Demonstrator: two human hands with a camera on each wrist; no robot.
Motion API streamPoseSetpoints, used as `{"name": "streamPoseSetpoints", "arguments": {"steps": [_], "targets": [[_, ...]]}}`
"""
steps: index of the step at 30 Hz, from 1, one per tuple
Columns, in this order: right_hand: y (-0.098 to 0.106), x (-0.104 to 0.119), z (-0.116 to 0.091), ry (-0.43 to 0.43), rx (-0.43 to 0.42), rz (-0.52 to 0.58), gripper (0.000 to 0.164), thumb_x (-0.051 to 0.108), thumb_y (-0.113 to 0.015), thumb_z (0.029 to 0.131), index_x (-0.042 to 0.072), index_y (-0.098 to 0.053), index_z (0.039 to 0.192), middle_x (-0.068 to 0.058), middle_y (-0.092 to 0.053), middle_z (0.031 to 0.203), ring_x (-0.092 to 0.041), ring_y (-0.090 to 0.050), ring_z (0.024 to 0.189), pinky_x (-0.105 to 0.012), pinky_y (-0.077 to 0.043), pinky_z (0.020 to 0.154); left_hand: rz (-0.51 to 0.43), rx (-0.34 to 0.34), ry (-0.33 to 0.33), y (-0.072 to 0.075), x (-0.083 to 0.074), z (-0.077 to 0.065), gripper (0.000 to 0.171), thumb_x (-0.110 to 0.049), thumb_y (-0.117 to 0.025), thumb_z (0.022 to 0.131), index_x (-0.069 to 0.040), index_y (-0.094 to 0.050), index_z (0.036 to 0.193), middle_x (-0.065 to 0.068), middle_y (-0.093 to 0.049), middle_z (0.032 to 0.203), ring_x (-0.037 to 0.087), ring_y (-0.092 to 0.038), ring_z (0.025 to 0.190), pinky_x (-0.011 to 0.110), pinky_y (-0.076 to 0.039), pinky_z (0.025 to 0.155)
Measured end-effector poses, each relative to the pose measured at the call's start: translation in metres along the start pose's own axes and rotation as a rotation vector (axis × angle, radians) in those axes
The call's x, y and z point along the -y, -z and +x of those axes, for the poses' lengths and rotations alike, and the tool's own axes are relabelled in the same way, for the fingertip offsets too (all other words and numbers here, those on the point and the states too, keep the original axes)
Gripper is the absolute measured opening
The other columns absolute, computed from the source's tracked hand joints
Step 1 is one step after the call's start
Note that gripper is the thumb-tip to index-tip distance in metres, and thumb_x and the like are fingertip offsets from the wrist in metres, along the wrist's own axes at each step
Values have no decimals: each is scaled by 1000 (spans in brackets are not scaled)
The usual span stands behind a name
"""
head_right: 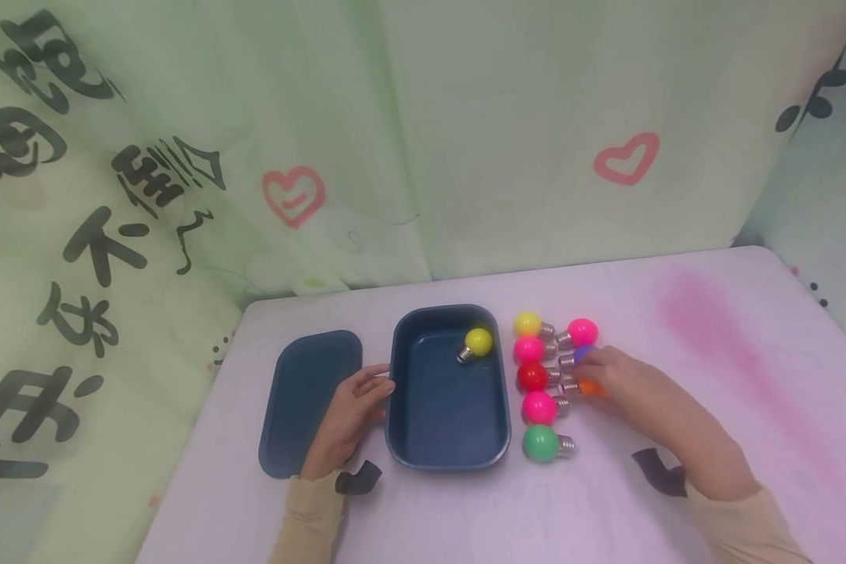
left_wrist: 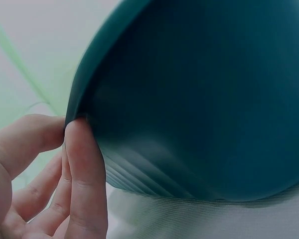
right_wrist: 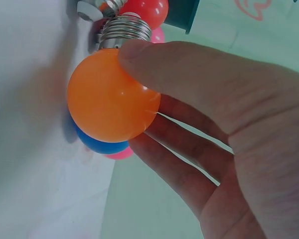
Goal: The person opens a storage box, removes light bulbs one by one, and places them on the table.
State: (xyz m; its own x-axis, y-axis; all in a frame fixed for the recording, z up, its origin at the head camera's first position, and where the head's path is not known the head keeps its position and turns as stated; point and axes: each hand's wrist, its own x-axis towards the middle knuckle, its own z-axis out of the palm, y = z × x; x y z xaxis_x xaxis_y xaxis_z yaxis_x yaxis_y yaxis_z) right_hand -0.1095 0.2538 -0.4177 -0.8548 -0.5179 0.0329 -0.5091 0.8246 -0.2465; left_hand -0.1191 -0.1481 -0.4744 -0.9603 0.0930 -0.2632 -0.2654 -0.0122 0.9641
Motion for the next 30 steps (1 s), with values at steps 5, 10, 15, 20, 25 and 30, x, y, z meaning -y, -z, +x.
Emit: {"name": "streamPoseSetpoints", "arguments": {"steps": [5, 10, 15, 20, 25, 30], "targets": [[-3, -1, -1, -3, 3, -8, 42, 9, -90, 67, 9, -75, 106, -14, -68, 108, -39, -64, 105, -46, -58, 80, -3, 1, 0, 0, 1, 1, 47, -25, -76, 89, -9, -61, 131, 9, -69, 108, 15, -63, 88, 27, -53, 72], [-7, -3, -2, -4, 5, -12, 42, 9, -91, 66, 10, -75, 105, -13, -69, 108, -38, -64, 104, -46, -58, 80, -6, 1, 3, 0, 1, 0, 48, -24, -76, 89, -8, -61, 131, 10, -69, 109, 15, -63, 89, 27, -53, 72], [-8, -4, -1, -3, 10, -10, 42, 9, -90, 66, 10, -75, 105, -12, -69, 107, -37, -65, 104, -46, -57, 81, 2, 0, 1, 0, 1, 0, 48, -25, -75, 89, -8, -60, 132, 12, -68, 111, 16, -63, 88, 27, -53, 72], [-9, -4, -1, 0, -7, -14, 43, 9, -91, 65, 10, -75, 104, -11, -69, 105, -36, -65, 102, -45, -58, 80, 3, -3, 3, -1, 1, -1, 48, -24, -75, 90, -8, -60, 133, 12, -68, 111, 16, -63, 88, 27, -53, 73], [-7, -2, 0, -9, -6, -21, 43, 9, -91, 66, 11, -74, 105, -12, -69, 107, -36, -65, 103, -46, -57, 80, 0, -8, 11, -1, 0, -1, 49, -25, -75, 89, -8, -60, 132, 10, -69, 110, 17, -64, 91, 27, -54, 73], [-3, 3, 3, -15, -2, -13, 46, 10, -91, 66, 11, -73, 109, -13, -68, 111, -36, -64, 105, -47, -58, 80, 0, -8, 7, -1, 0, 0, 48, -24, -75, 89, -7, -60, 132, 9, -69, 108, 17, -63, 91, 27, -53, 71]]}}
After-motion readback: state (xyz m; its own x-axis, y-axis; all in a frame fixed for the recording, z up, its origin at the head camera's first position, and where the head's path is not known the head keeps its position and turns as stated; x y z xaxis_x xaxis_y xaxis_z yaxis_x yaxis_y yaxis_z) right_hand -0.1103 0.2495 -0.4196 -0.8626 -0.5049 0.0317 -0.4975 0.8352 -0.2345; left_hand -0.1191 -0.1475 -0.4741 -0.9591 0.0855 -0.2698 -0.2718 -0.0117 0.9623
